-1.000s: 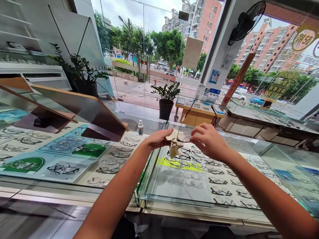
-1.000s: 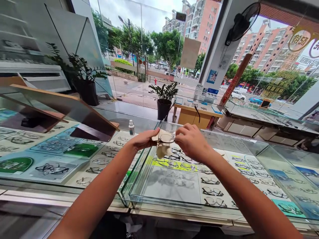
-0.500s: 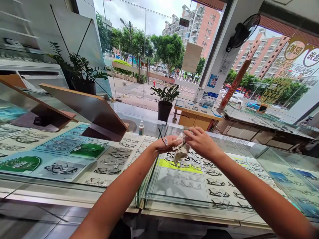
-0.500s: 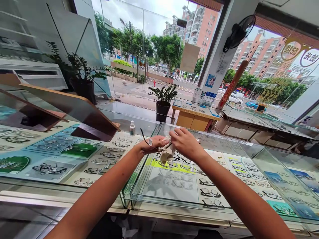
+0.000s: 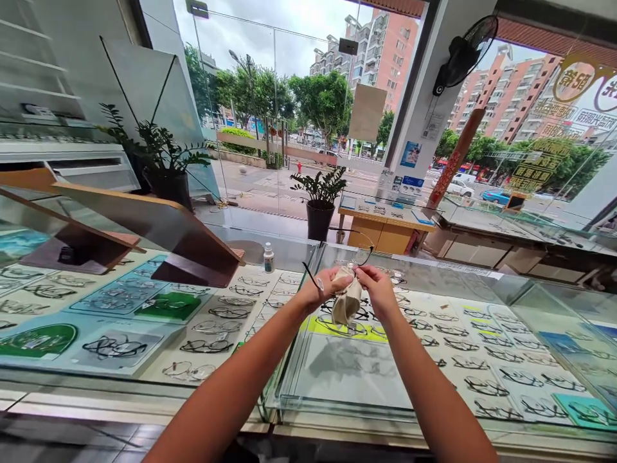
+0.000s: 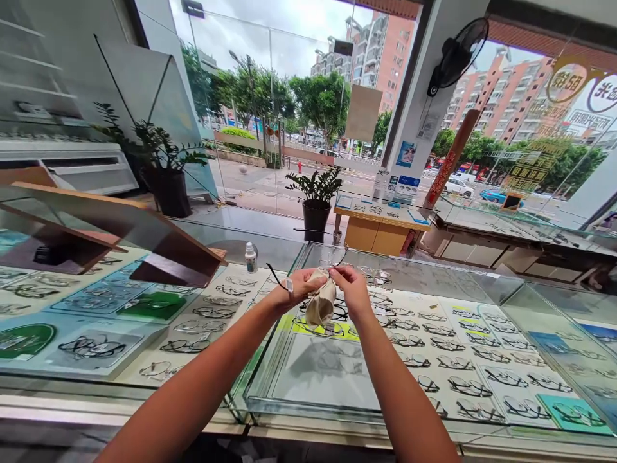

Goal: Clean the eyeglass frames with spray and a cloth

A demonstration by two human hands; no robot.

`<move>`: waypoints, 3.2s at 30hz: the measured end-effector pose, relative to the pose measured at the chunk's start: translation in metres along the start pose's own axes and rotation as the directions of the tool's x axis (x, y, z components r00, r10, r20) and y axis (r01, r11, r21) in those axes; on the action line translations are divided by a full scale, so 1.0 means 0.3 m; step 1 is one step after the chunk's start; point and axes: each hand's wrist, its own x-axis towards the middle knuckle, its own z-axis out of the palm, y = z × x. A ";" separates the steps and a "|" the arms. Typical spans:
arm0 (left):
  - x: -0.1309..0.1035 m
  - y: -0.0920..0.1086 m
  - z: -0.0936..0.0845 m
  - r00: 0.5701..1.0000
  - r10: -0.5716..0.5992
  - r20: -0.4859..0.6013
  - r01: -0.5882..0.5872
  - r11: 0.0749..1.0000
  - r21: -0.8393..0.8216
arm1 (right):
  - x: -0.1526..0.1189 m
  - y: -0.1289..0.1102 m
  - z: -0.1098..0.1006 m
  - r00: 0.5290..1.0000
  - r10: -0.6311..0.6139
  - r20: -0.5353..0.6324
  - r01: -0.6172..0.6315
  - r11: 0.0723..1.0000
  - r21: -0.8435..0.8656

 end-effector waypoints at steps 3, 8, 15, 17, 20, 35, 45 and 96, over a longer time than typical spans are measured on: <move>0.010 -0.025 0.019 0.995 -0.024 -0.098 0.029 0.998 0.046 | -0.011 0.014 -0.017 1.000 0.018 0.005 -0.018 0.998 0.053; 0.013 -0.042 0.042 0.989 -0.035 -0.144 0.035 0.999 -0.002 | -0.019 0.014 -0.031 0.999 0.044 0.012 -0.045 0.992 0.121; -0.008 0.010 0.033 0.995 -0.101 -0.022 0.096 0.985 -0.142 | -0.015 0.008 -0.040 1.000 0.027 -0.003 -0.027 0.997 0.076; -0.006 0.012 0.027 0.992 -0.119 -0.038 0.113 0.984 -0.138 | -0.020 0.003 -0.037 1.000 -0.025 0.018 0.025 0.999 0.045; 0.000 0.002 0.019 0.983 -0.179 -0.030 0.174 0.978 -0.117 | -0.030 -0.004 -0.031 0.995 -0.086 0.041 0.086 0.996 0.012; 0.015 -0.013 0.059 0.973 -0.018 -0.229 0.020 1.000 0.006 | -0.033 0.023 -0.003 0.996 0.089 -0.011 -0.086 0.982 0.169; 0.025 -0.034 0.064 0.955 0.084 -0.286 -0.025 0.978 0.205 | -0.025 0.023 -0.014 0.997 0.026 -0.070 -0.012 0.982 0.188; -0.015 0.067 -0.015 0.980 0.070 -0.185 -0.020 0.966 0.257 | -0.044 -0.009 -0.028 0.945 0.214 0.247 -0.193 0.975 -0.108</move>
